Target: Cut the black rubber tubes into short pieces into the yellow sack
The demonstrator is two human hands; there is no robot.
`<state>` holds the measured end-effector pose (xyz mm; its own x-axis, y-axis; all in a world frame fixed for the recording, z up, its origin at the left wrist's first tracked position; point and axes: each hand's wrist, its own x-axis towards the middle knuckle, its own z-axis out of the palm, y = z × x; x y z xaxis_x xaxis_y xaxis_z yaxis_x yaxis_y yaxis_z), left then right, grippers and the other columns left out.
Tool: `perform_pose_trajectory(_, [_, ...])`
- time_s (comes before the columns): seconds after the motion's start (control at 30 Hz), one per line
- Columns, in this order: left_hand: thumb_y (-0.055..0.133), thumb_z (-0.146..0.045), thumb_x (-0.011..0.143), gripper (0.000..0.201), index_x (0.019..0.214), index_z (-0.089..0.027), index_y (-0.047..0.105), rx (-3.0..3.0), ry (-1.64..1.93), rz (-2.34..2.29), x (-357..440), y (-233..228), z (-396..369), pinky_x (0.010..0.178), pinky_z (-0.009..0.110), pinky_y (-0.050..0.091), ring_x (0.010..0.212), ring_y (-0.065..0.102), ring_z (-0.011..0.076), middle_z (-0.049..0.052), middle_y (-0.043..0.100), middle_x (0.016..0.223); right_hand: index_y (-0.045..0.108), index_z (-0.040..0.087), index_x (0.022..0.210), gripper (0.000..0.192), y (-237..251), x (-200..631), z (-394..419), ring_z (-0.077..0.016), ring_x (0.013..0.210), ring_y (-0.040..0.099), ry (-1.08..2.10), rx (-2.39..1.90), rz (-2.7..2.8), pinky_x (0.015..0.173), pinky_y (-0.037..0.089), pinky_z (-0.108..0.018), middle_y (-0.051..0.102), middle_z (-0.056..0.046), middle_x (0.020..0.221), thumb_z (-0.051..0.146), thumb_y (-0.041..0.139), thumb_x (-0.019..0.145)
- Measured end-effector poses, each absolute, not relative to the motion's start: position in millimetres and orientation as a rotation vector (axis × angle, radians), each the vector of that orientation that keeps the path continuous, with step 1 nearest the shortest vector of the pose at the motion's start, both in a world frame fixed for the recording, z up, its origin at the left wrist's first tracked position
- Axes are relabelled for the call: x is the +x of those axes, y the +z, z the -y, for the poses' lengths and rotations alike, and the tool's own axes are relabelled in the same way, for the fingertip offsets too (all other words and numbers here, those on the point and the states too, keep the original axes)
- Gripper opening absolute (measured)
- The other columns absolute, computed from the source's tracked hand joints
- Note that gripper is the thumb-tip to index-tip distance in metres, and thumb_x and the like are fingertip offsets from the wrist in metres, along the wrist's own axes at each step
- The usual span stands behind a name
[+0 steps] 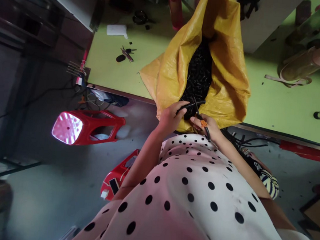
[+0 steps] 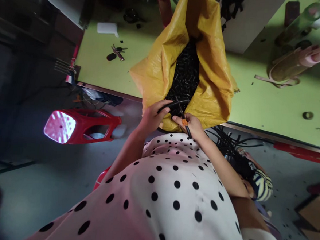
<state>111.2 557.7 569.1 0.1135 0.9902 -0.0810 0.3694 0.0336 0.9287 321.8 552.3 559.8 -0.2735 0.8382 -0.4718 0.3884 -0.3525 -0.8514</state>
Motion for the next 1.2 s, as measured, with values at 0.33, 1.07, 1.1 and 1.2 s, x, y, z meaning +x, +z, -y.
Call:
perform_pose_trajectory(0.33, [0.061, -0.026, 0.098, 0.031, 0.124, -0.024, 0.077, 1.506, 0.839, -1.382, 99.8, 554.8, -568.4, 0.119, 0.043, 0.051, 0.13, 0.071, 0.0266, 0.008, 0.079, 0.135, 0.056, 0.022, 0.059, 0.078, 562.8, 316.5, -548.0, -0.0144, 0.048, 0.051, 1.634, -1.664, 1.533, 0.053, 0.039, -0.03, 0.061, -0.005, 0.053, 0.095, 0.061, 0.083])
perform_pose_trajectory(1.07, [0.068, -0.026, 0.095, 0.01, 0.103, -0.023, 0.063, 1.323, 0.917, -1.505, 124.1, 554.5, -564.7, 0.093, 0.034, 0.06, 0.099, 0.076, 0.0192, 0.004, 0.078, 0.102, 0.058, 0.023, 0.087, 0.068, 557.5, 322.8, -541.3, -0.0189, 0.073, 0.055, 1.699, -1.687, 1.5, 0.067, 0.042, -0.033, 0.063, -0.001, 0.077, 0.089, 0.072, 0.078])
perform_pose_trajectory(1.1, [0.068, -0.026, 0.096, 0.01, 0.103, -0.023, 0.063, 1.335, 0.9, -1.501, 126.3, 556.2, -564.4, 0.093, 0.035, 0.059, 0.099, 0.075, 0.0193, 0.004, 0.078, 0.102, 0.058, 0.023, 0.087, 0.067, 559.1, 321.9, -542.3, -0.0193, 0.073, 0.056, 1.69, -1.7, 1.512, 0.068, 0.041, -0.033, 0.063, -0.001, 0.078, 0.089, 0.072, 0.078])
perform_pose_trajectory(1.2, [0.068, -0.026, 0.095, 0.011, 0.104, -0.023, 0.062, 1.381, 0.861, -1.508, 130.8, 559.1, -564.3, 0.095, 0.037, 0.058, 0.101, 0.075, 0.0204, 0.003, 0.078, 0.103, 0.056, 0.024, 0.085, 0.066, 563.4, 322.0, -545.9, -0.0192, 0.073, 0.055, 1.646, -1.716, 1.547, 0.067, 0.04, -0.033, 0.061, -0.001, 0.076, 0.088, 0.069, 0.081])
